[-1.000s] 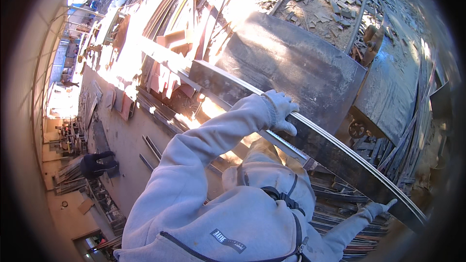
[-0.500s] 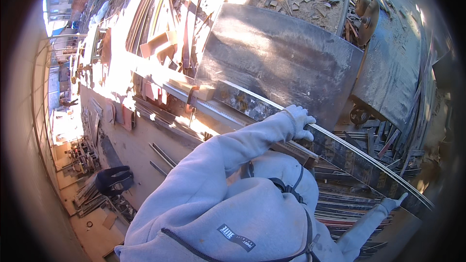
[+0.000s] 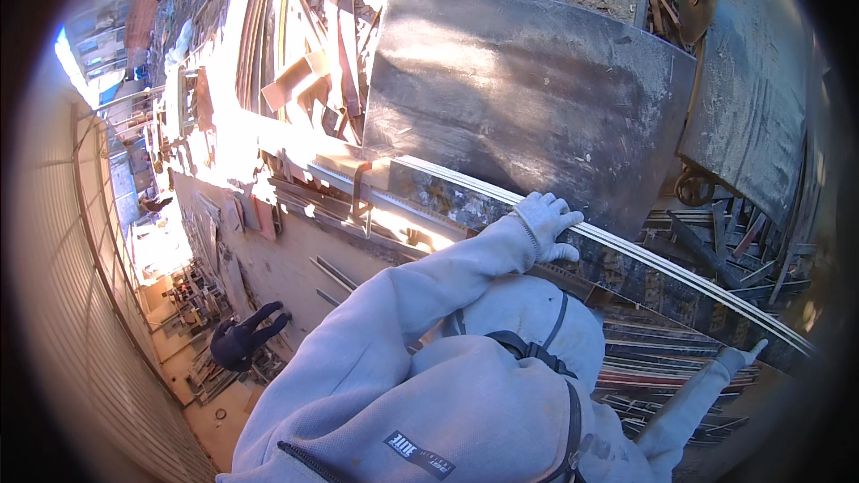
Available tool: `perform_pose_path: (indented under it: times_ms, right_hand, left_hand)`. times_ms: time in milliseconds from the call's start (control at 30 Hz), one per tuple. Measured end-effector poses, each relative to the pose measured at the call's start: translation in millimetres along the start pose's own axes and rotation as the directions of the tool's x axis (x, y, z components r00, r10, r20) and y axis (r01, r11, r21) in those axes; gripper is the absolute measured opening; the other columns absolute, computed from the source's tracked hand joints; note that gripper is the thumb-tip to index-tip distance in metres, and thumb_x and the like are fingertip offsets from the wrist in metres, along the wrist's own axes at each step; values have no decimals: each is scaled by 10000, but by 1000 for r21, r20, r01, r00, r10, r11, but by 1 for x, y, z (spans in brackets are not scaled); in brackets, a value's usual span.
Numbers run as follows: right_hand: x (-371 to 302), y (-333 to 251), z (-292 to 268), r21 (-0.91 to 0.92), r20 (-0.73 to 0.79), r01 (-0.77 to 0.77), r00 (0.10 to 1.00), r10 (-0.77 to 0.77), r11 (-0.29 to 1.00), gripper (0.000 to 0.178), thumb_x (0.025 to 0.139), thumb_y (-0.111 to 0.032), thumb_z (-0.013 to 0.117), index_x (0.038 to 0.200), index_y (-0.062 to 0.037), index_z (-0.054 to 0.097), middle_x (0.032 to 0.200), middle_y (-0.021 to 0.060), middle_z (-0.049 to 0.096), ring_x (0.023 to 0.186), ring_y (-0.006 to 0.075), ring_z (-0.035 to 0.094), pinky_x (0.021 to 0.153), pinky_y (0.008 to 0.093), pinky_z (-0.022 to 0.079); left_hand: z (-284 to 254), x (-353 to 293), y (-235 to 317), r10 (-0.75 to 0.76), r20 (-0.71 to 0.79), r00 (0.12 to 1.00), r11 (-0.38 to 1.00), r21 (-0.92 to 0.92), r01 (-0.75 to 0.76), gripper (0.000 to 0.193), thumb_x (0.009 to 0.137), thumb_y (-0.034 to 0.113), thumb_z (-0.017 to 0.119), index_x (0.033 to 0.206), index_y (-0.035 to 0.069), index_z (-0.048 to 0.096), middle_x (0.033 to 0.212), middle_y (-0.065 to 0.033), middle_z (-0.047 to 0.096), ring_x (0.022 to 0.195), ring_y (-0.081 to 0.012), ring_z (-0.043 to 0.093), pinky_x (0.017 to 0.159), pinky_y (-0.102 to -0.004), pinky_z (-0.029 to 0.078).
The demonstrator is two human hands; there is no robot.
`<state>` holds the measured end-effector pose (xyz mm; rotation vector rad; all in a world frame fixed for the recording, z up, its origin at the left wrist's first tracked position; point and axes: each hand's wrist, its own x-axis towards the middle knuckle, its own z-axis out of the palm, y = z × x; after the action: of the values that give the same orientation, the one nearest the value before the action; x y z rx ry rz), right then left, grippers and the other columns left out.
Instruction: The person repeatedly places thin wooden strips onto a manual cutting machine, aligns them against a guide, and cuts them to length. The cut pieces are stacked on the table while the process continues.
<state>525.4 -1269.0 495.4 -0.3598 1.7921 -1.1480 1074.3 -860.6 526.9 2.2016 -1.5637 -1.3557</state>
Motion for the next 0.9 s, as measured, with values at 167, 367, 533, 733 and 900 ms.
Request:
perform_pose_path:
  times_ms: [167,367,533,733,900]
  right_hand:
    - [-4,21,-13,23,-85,-116,989,117,993,758,976,-619,751,1518,-97,660,1601,156,617,1465,407,557,1241,632,413]
    - [-22,56,-3,-50,-175,-127,978,117,991,815,975,-662,739,1572,-121,610,1610,161,601,1485,398,541,1251,628,403]
    - [-24,82,-13,-119,18,-124,992,127,985,888,1026,-731,613,1665,-124,499,1673,157,537,1510,391,511,1282,609,350]
    - [3,102,-16,-88,-56,-141,989,137,986,970,958,-801,664,1665,-158,498,1646,146,569,1468,415,548,1224,640,426]
    - [-20,91,1,-174,-54,-205,979,198,963,992,941,-825,670,1673,-183,481,1649,153,553,1472,400,548,1215,645,429]
  left_hand:
    - [15,-15,-19,13,-49,999,1000,-15,-14,837,919,633,774,1577,155,575,1520,-151,614,1446,-383,537,1238,-507,405]
    - [14,-55,-64,-56,-163,985,998,-18,54,835,837,445,889,1554,146,585,1543,-159,596,1476,-404,499,1259,-532,390]
    - [13,-67,-90,-32,-206,978,999,26,39,883,753,442,922,1518,134,607,1511,-153,617,1439,-399,526,1257,-540,390]
    - [26,-62,-97,-62,-202,978,994,74,78,891,741,454,930,1525,175,613,1525,-131,619,1437,-400,532,1249,-557,396]
    - [31,-67,-98,-56,-231,971,991,106,82,930,752,543,905,1559,210,581,1526,-116,621,1460,-396,520,1265,-576,372]
